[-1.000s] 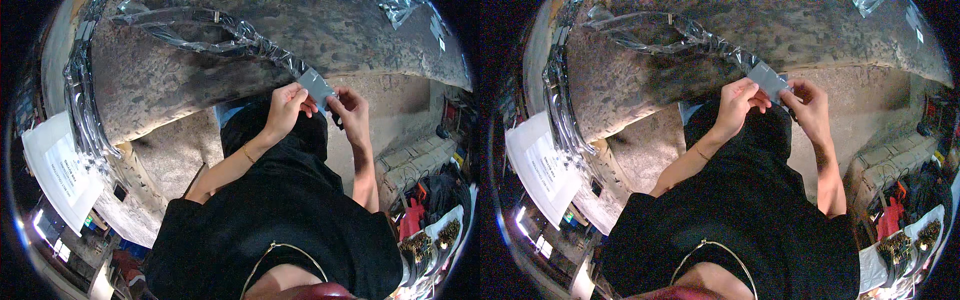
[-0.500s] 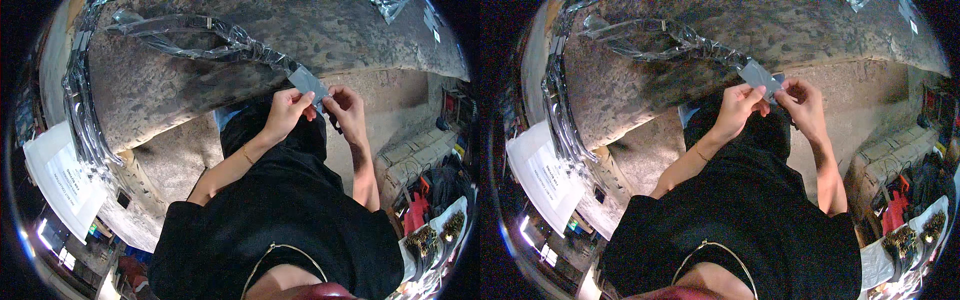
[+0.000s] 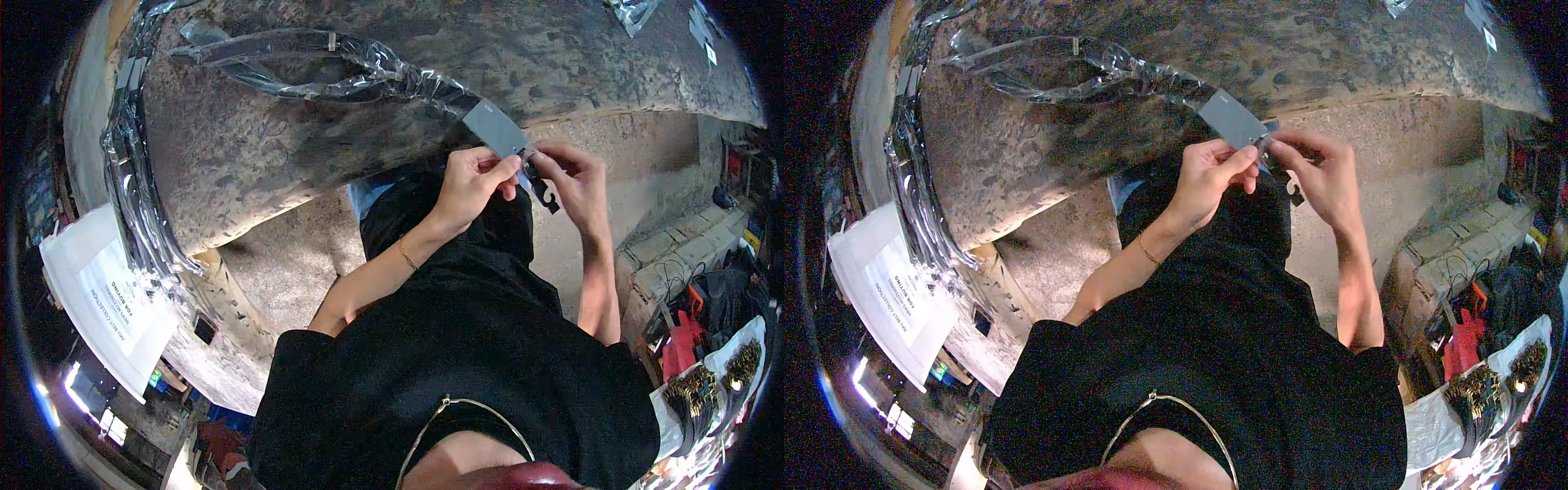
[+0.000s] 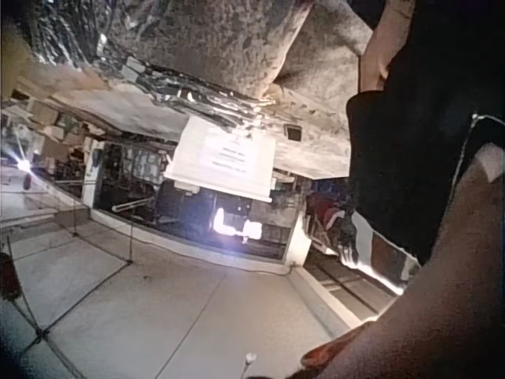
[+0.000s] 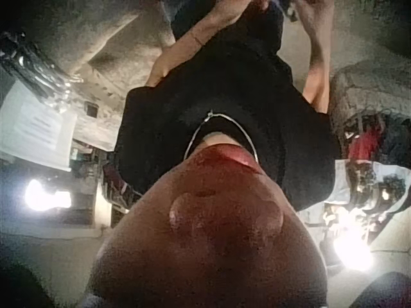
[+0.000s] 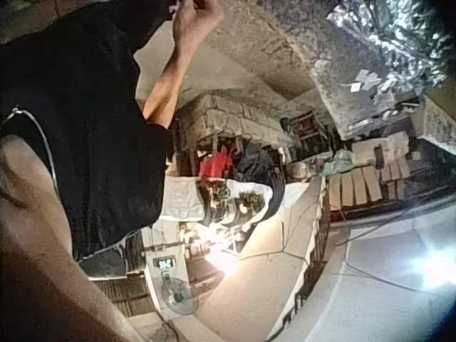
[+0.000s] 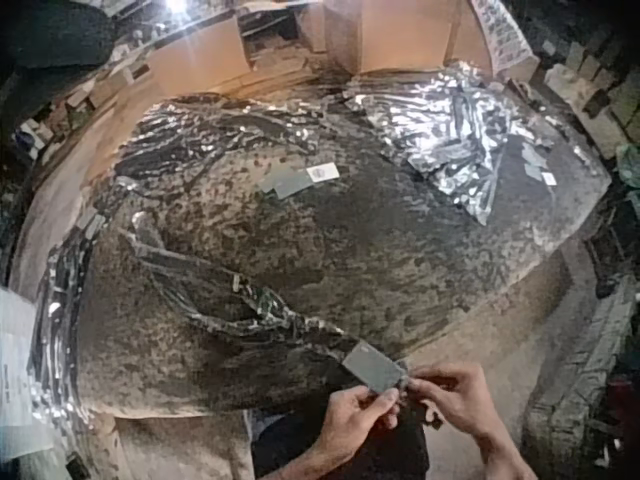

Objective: Inspecting and wrapping long plastic/foil straps with small grey adhesive or label pieces.

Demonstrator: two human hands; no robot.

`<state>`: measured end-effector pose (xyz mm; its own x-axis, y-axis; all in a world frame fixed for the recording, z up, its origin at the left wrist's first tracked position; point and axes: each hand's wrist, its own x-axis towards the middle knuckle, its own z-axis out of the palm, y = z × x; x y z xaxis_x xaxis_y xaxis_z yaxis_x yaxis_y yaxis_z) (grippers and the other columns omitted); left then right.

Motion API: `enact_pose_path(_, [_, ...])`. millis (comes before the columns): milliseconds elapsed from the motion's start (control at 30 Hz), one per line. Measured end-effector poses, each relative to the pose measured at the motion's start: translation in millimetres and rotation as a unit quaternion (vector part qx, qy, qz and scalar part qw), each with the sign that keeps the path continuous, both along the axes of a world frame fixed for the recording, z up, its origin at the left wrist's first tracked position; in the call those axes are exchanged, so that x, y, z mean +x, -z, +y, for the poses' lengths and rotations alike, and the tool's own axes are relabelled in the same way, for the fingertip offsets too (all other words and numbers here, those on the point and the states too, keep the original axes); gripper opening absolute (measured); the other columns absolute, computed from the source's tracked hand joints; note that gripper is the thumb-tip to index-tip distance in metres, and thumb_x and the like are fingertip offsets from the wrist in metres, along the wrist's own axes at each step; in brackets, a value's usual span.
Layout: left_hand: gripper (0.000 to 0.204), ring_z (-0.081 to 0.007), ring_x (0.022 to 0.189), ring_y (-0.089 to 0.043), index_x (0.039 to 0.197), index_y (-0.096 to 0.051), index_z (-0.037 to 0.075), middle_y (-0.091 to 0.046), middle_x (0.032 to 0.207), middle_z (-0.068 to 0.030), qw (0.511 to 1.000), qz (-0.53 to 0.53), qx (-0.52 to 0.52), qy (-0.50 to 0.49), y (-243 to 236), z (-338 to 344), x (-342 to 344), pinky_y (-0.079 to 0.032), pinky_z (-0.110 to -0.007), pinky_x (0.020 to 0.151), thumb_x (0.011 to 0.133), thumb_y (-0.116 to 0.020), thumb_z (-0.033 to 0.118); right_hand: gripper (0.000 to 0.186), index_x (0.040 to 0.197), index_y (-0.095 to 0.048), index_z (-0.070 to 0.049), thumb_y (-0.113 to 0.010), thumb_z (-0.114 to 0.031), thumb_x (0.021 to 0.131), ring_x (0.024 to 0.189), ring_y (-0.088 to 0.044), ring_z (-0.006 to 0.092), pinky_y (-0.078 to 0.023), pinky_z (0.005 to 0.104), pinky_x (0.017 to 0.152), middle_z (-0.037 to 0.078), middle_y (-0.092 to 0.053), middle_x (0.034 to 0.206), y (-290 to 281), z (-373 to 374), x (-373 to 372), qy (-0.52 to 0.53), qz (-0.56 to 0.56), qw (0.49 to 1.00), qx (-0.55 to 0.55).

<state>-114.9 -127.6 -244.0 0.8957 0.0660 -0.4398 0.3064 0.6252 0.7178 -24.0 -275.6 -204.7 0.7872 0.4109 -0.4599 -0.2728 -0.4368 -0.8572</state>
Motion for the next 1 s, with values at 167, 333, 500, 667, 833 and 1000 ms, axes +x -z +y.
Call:
enact_pose_path(167, [0.017, -0.0144, 0.061, -0.058, 0.084, -0.062, -0.003, -0.062, 0.075, -0.0081, 0.998, -0.015, -0.005, -0.055, -1, -2, 13, -0.048, -0.027, 0.056, 0.091, -0.059, 0.012, 0.028, 0.114, -0.062, 0.000, -0.063, -0.011, 0.088, 0.085, -0.062, 0.0116, -0.050, 0.0265, 0.074, 0.006, -0.067, 0.095, -16, -10, 18, -0.078, 0.007, 0.996, 0.050])
enact_pose_path(333, [0.021, -0.0121, 0.059, -0.058, 0.084, -0.063, -0.003, -0.062, 0.070, -0.0064, 0.997, -0.017, -0.047, -0.060, -4, 10, 20, -0.047, -0.025, 0.057, 0.092, -0.058, 0.016, 0.034, 0.119, -0.058, 0.001, -0.063, -0.014, 0.088, 0.092, -0.061, 0.0131, -0.049, 0.0292, 0.081, 0.008, -0.066, 0.101, -9, -2, 15, -0.040, 0.048, 0.992, 0.112])
enact_pose_path(500, [0.017, -0.0132, 0.064, -0.059, 0.089, -0.062, -0.003, -0.064, 0.077, -0.0087, 0.999, -0.038, -0.025, -0.017, -5, 8, 18, -0.048, -0.026, 0.060, 0.091, -0.060, 0.013, 0.024, 0.106, -0.063, 0.001, -0.064, -0.012, 0.086, 0.080, -0.060, 0.0098, -0.047, 0.0242, 0.070, 0.004, -0.065, 0.088, -2, 9, 16, -0.011, 0.071, 0.994, 0.087])
enact_pose_path(667, [0.014, -0.0127, 0.067, -0.059, 0.091, -0.063, -0.002, -0.065, 0.081, -0.0081, 0.999, -0.025, -0.010, 0.024, -4, 9, 15, -0.048, -0.026, 0.062, 0.089, -0.063, 0.011, 0.015, 0.091, -0.062, 0.001, -0.065, -0.012, 0.085, 0.070, -0.058, 0.0078, -0.046, 0.0235, 0.065, 0.002, -0.064, 0.076, 6, 16, 25, -0.063, 0.037, 0.995, 0.062])
enact_pose_path(833, [0.020, -0.0140, 0.066, -0.059, 0.089, -0.063, 0.000, -0.063, 0.076, -0.0066, 0.967, 0.032, 0.181, 0.175, -6, 15, 16, -0.047, -0.027, 0.061, 0.083, -0.070, 0.017, 0.017, 0.096, -0.064, 0.002, -0.065, -0.012, 0.086, 0.070, -0.058, 0.0066, -0.046, 0.0226, 0.062, 0.002, -0.065, 0.079, 1, 23, 26, -0.067, -0.023, 0.997, -0.012])
enact_pose_path(1000, [0.033, -0.0237, 0.077, -0.061, 0.098, -0.063, 0.004, -0.062, 0.081, -0.0092, 0.692, -0.244, 0.676, 0.068, -63, 51, 38, -0.048, -0.034, 0.073, 0.072, -0.076, 0.020, 0.020, 0.106, -0.064, 0.001, -0.062, -0.006, 0.088, 0.072, -0.058, 0.0069, -0.047, 0.0229, 0.064, 0.003, -0.066, 0.081, -5, 13, 24, -0.043, -0.122, 0.992, 0.010])
